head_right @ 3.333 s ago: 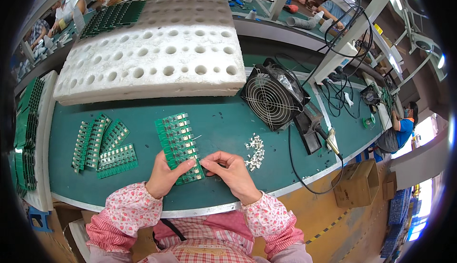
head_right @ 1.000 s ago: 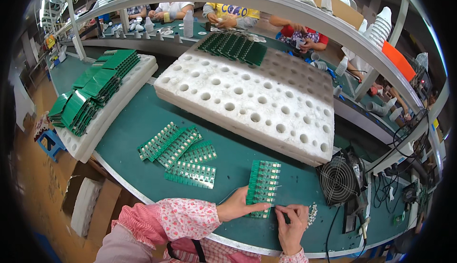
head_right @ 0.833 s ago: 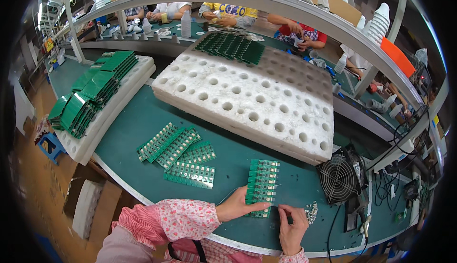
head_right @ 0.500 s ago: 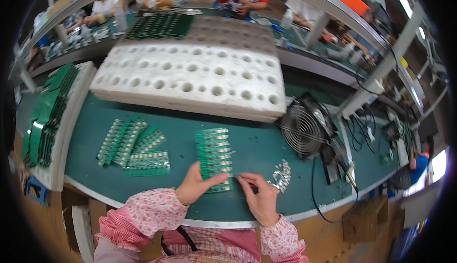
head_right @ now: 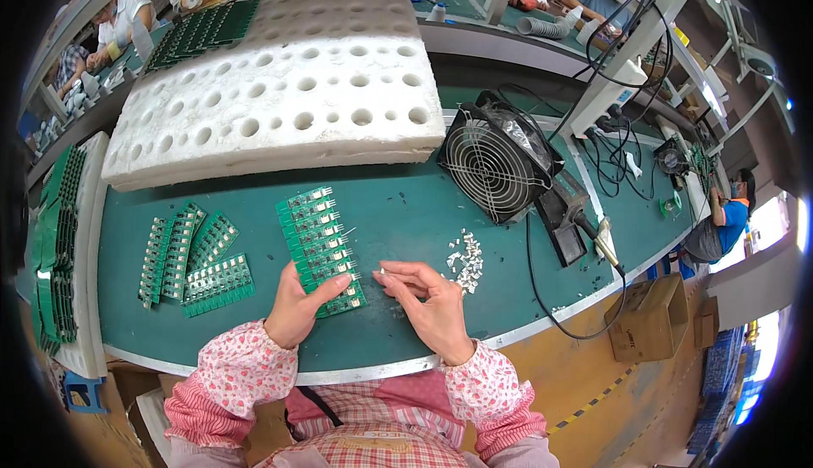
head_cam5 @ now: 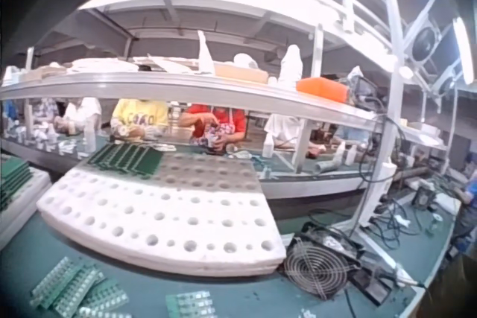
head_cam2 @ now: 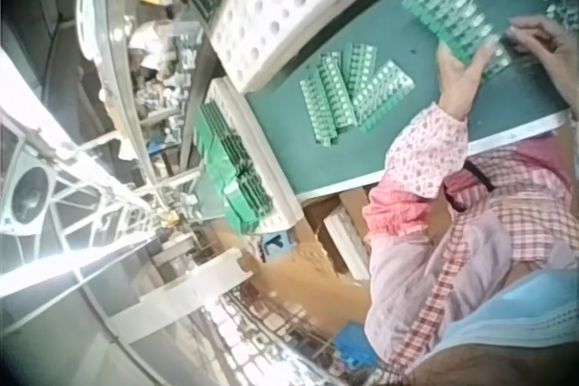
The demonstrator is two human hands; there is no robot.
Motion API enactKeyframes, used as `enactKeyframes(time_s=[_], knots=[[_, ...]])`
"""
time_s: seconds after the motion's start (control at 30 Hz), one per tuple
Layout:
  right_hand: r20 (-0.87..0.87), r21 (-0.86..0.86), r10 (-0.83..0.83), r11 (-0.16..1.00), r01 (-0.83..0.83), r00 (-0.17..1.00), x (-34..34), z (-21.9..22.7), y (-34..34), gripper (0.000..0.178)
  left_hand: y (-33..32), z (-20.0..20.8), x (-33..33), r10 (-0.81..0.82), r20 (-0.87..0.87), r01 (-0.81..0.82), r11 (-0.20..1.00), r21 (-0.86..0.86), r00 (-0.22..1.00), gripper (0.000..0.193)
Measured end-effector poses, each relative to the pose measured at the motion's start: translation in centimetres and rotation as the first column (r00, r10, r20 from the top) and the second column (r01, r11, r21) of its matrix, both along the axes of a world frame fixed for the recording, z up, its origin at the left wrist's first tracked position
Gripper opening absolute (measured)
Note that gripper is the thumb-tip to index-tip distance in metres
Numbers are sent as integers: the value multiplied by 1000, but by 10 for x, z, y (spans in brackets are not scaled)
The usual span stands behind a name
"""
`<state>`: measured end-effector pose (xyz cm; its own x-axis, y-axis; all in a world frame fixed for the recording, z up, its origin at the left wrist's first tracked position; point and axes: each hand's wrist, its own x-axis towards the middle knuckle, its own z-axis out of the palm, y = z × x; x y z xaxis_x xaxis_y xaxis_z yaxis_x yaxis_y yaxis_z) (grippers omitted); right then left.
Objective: The person solders components onto a circuit board strip using a soldering iron and solder wire, inserts small electronic components onto the board by hand, and solders them in place.
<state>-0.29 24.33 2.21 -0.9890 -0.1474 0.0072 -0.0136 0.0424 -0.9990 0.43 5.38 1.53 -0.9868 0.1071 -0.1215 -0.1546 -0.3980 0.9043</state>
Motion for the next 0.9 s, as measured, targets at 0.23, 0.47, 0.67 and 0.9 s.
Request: enactKeyframes(time_s=[0.23,0.47,0.67,0.9], knots=[[47,-34,17,999,-16,999,0,-4,3,16,-2,2,2,12,6,-12,1000,-9,1000,25],[179,-172,57,985,-26,982,-2,9,1,14,-3,-2,0,-2,-25,1,1000,-22,1000,26],[116,-138,122,985,-106,986,1,8,0,10,-3,-2,1,16,-28,-17,999,-32,999,26],[320,-192,177,974,-119,931,-1,11,-8,12,-2,-2,1,27,-34,-29,998,-59,999,26]])
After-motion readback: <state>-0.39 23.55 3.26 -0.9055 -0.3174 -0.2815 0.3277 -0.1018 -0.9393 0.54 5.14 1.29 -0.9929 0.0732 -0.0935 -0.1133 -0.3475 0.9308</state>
